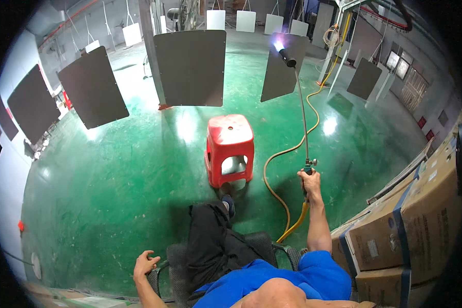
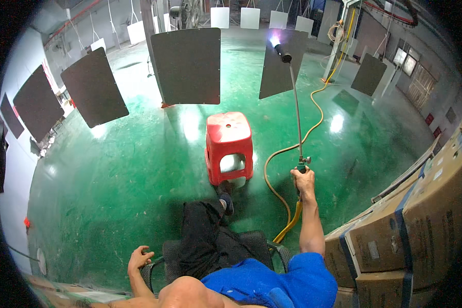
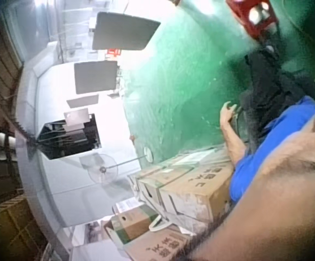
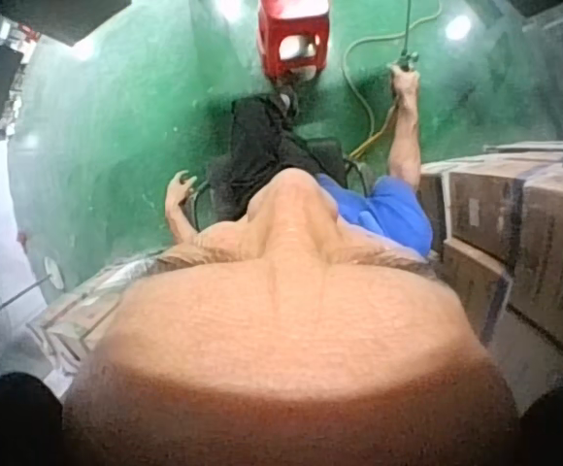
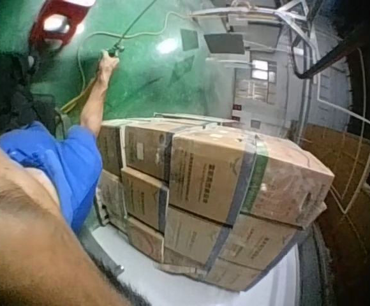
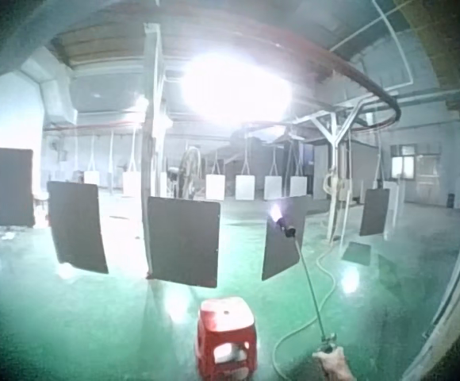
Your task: The person sits on a chair and uses a handheld blowtorch to apply heat to a series of dark rectangular panels suspended from the ceiling. The person systematically moves the flame across the surface of each panel in a repetitive sweeping motion.
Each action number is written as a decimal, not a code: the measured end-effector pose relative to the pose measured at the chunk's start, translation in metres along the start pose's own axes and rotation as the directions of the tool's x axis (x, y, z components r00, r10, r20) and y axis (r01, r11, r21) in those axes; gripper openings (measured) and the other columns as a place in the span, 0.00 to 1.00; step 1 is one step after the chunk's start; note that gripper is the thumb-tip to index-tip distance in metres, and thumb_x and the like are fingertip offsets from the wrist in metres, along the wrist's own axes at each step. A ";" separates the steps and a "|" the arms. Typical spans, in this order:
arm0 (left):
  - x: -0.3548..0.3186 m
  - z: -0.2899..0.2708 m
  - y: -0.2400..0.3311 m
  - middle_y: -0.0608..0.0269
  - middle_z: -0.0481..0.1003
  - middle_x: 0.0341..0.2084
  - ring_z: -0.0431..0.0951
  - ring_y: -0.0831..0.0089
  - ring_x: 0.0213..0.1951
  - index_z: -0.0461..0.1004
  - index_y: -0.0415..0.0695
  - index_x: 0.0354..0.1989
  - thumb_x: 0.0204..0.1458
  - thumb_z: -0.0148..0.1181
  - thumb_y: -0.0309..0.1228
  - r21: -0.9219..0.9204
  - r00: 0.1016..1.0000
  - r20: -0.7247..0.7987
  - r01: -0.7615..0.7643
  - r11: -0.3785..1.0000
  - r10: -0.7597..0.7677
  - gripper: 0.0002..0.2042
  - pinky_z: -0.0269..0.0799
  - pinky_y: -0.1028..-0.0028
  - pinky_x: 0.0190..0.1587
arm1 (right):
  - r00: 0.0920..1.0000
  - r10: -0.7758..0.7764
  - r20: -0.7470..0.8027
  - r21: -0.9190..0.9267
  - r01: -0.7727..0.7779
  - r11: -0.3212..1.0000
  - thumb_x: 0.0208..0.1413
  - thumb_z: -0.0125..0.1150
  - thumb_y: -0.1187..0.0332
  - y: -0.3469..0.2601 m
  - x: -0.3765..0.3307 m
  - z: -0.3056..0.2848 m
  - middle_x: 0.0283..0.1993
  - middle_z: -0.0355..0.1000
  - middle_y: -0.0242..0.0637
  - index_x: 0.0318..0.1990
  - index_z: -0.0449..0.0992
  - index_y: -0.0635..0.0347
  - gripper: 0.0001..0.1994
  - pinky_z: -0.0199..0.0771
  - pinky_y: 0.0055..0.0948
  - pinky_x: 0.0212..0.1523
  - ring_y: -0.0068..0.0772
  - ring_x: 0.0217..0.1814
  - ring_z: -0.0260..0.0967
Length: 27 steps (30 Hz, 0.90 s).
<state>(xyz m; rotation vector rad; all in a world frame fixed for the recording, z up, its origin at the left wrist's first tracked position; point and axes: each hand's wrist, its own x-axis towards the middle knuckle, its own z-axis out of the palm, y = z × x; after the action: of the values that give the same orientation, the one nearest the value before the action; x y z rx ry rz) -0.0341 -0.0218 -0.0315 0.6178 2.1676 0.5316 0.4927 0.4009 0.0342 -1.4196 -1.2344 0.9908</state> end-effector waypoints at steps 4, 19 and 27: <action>0.002 0.002 0.000 0.60 0.79 0.30 0.79 0.76 0.26 0.71 0.41 0.55 0.45 0.71 0.36 0.026 1.000 -0.009 -0.020 0.999 0.020 0.28 0.74 0.73 0.30 | 1.000 0.004 -0.009 -0.005 -0.004 1.000 0.47 0.66 0.71 -0.004 0.006 -0.003 0.17 0.66 0.26 0.31 0.73 0.59 0.07 0.59 0.21 0.12 0.18 0.12 0.60; 0.006 0.004 -0.003 0.61 0.78 0.28 0.79 0.77 0.25 0.70 0.40 0.55 0.47 0.71 0.34 0.002 1.000 -0.009 0.029 1.000 -0.029 0.27 0.68 0.76 0.23 | 0.998 0.045 0.033 0.018 -0.046 0.999 0.48 0.66 0.72 0.004 0.007 0.008 0.15 0.65 0.26 0.31 0.73 0.57 0.06 0.58 0.21 0.13 0.18 0.11 0.59; 0.008 0.004 -0.013 0.62 0.78 0.28 0.79 0.77 0.24 0.70 0.41 0.55 0.47 0.71 0.35 0.014 0.999 -0.011 0.046 0.999 -0.045 0.27 0.68 0.76 0.22 | 0.987 0.138 0.081 -0.046 -0.135 0.990 0.46 0.66 0.71 0.045 -0.018 0.014 0.16 0.66 0.27 0.30 0.74 0.58 0.06 0.59 0.23 0.14 0.20 0.13 0.60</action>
<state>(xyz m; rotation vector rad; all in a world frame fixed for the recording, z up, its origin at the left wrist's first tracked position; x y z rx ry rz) -0.0388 -0.0266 -0.0455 0.5732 2.1919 0.4966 0.4856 0.3848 -0.0125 -1.5241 -1.2367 1.1346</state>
